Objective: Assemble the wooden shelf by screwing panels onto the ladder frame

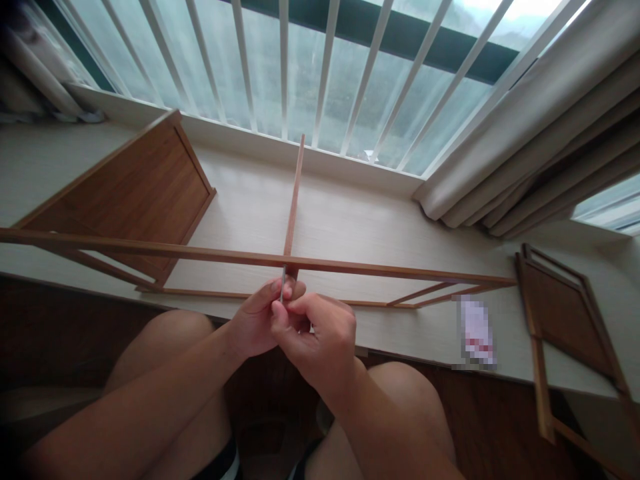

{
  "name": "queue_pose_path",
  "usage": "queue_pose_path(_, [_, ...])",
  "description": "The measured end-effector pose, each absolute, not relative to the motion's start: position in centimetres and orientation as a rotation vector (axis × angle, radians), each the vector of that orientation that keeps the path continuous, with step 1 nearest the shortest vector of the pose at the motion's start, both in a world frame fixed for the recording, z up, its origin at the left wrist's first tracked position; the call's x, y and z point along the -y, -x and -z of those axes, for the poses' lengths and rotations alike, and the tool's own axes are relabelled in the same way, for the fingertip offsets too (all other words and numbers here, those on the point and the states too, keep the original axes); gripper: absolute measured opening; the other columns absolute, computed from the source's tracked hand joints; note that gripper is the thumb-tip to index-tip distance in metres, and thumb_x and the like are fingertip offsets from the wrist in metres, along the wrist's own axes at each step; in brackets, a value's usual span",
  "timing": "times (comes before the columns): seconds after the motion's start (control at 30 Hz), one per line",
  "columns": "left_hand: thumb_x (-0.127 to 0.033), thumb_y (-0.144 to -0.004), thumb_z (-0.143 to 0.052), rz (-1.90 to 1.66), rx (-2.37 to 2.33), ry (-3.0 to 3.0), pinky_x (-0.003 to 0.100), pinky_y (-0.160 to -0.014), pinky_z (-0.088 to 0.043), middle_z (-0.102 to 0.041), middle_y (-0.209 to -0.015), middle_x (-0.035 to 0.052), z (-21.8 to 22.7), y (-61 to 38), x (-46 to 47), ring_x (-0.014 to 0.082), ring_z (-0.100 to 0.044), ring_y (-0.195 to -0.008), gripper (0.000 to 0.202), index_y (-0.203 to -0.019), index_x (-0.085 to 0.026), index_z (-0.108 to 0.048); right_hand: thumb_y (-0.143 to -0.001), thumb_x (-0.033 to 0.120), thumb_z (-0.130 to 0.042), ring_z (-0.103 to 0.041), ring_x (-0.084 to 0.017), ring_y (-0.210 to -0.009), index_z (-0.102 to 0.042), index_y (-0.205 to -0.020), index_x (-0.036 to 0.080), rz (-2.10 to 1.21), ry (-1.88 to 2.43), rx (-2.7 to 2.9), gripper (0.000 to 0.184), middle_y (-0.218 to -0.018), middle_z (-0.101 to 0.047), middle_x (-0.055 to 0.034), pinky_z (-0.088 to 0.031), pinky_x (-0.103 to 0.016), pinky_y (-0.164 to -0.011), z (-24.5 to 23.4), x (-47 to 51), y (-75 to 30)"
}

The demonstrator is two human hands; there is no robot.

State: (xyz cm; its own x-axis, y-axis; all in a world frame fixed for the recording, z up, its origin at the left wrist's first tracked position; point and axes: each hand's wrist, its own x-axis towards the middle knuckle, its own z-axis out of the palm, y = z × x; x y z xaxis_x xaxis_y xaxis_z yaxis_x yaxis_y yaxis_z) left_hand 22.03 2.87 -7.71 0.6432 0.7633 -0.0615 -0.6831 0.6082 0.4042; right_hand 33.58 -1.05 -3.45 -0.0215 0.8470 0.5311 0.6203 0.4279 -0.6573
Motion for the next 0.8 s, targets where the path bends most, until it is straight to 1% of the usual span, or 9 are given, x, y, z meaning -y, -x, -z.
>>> queue_pose_path(0.13, [-0.038, -0.079, -0.064, -0.852, -0.277, -0.384, 0.021, -0.057, -0.041, -0.028, -0.054, -0.0056, 7.9, -22.0, -2.9, 0.006, -0.034, -0.049, 0.023, -0.071, -0.016, -0.062, -0.079, 0.025, -0.064, -0.042, -0.008, -0.048, -0.05, -0.063, 0.018, -0.227, 1.32, 1.802, 0.023, -0.053, -0.046, 0.0045, -0.035, -0.022, -0.051, 3.4, 0.7, -33.9])
queue_pose_path(0.23, [-0.036, -0.081, -0.063, -0.86, -0.283, -0.394, 0.02, -0.055, -0.039, -0.03, -0.054, -0.0052, 8.0, -21.9, -3.0, 0.0058, -0.034, -0.049, 0.023, -0.071, -0.015, -0.062, -0.083, 0.026, -0.059, -0.038, -0.009, -0.049, -0.047, -0.061, 0.018, -0.217, 1.335, 1.916, 0.027, -0.054, -0.043, 0.0041, -0.031, -0.024, -0.052, 3.2, 0.6, -34.0])
queue_pose_path(0.37, [-0.035, -0.08, -0.063, -0.873, -0.28, -0.408, 0.019, -0.053, -0.037, -0.033, -0.055, -0.0047, 7.7, -21.9, -3.0, 0.0057, -0.035, -0.049, 0.023, -0.071, -0.015, -0.06, -0.088, 0.027, -0.054, -0.038, -0.01, -0.051, -0.048, -0.061, 0.018, -0.257, 1.343, 2.009, 0.029, -0.055, -0.044, 0.0027, -0.029, -0.026, -0.054, 2.8, 0.7, -34.0])
queue_pose_path(0.57, [-0.036, -0.077, -0.066, -0.89, -0.34, -0.42, 0.018, -0.052, -0.038, -0.038, -0.057, -0.0039, 7.5, -21.9, -2.9, 0.006, -0.04, -0.051, 0.023, -0.073, -0.015, -0.059, -0.089, 0.033, -0.054, -0.04, -0.01, -0.051, -0.049, -0.061, 0.018, -0.274, 1.385, 2.034, 0.033, -0.055, -0.047, 0.0019, -0.028, -0.026, -0.055, 2.5, 0.7, -34.1])
queue_pose_path(0.63, [-0.038, -0.079, -0.064, -0.896, -0.36, -0.419, 0.018, -0.05, -0.037, -0.04, -0.057, -0.0036, 7.7, -21.8, -2.8, 0.0058, -0.04, -0.051, 0.024, -0.076, -0.015, -0.06, -0.089, 0.033, -0.054, -0.041, -0.01, -0.051, -0.049, -0.06, 0.018, -0.273, 1.394, 2.036, 0.033, -0.055, -0.048, 0.0016, -0.029, -0.026, -0.055, 2.5, 0.7, -34.1])
queue_pose_path(0.73, [-0.043, -0.086, -0.054, -0.869, -0.375, -0.401, 0.017, -0.045, -0.031, -0.038, -0.054, -0.0042, 8.1, -21.7, -2.3, 0.0053, -0.035, -0.046, 0.029, -0.083, -0.015, -0.061, -0.088, 0.033, -0.054, -0.042, -0.01, -0.05, -0.049, -0.059, 0.018, -0.27, 1.39, 2.034, 0.033, -0.053, -0.048, 0.0019, -0.029, -0.026, -0.055, 2.6, 0.6, -34.0])
queue_pose_path(0.8, [-0.045, -0.087, -0.051, -0.848, -0.392, -0.417, 0.018, -0.043, -0.027, -0.036, -0.052, -0.005, 8.4, -21.6, -1.8, 0.0054, -0.032, -0.044, 0.032, -0.081, -0.015, -0.059, -0.087, 0.034, -0.055, -0.04, -0.01, -0.049, -0.047, -0.058, 0.018, -0.25, 1.389, 2.023, 0.034, -0.052, -0.046, 0.0025, -0.028, -0.025, -0.054, 2.5, 0.5, -33.9])
